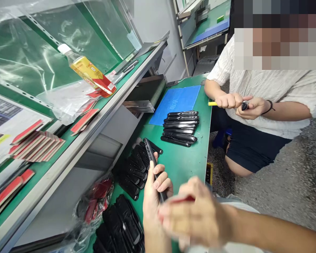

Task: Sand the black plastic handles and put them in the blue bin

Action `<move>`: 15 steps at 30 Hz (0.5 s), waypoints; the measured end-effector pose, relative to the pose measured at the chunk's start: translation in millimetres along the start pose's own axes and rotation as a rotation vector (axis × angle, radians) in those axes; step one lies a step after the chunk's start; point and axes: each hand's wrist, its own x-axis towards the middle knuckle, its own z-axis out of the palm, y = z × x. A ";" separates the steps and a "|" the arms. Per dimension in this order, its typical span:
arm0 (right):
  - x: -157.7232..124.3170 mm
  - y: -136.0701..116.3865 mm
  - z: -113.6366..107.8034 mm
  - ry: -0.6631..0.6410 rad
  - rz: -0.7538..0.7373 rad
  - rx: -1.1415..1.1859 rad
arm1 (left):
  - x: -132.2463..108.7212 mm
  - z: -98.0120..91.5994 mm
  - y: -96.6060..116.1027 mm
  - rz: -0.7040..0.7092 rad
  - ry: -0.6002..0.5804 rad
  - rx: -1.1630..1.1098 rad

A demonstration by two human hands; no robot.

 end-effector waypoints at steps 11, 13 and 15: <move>8.3 -13.2 -5.5 -0.193 -0.063 0.054 | 4.2 -1.5 3.8 0.010 -0.025 -0.072; 8.6 -11.3 -8.9 -0.200 -0.042 0.100 | 2.7 -1.9 2.2 0.009 -0.030 -0.048; 10.1 -6.7 -14.6 -0.148 0.041 0.057 | 1.4 -0.2 -0.4 -0.013 -0.023 0.015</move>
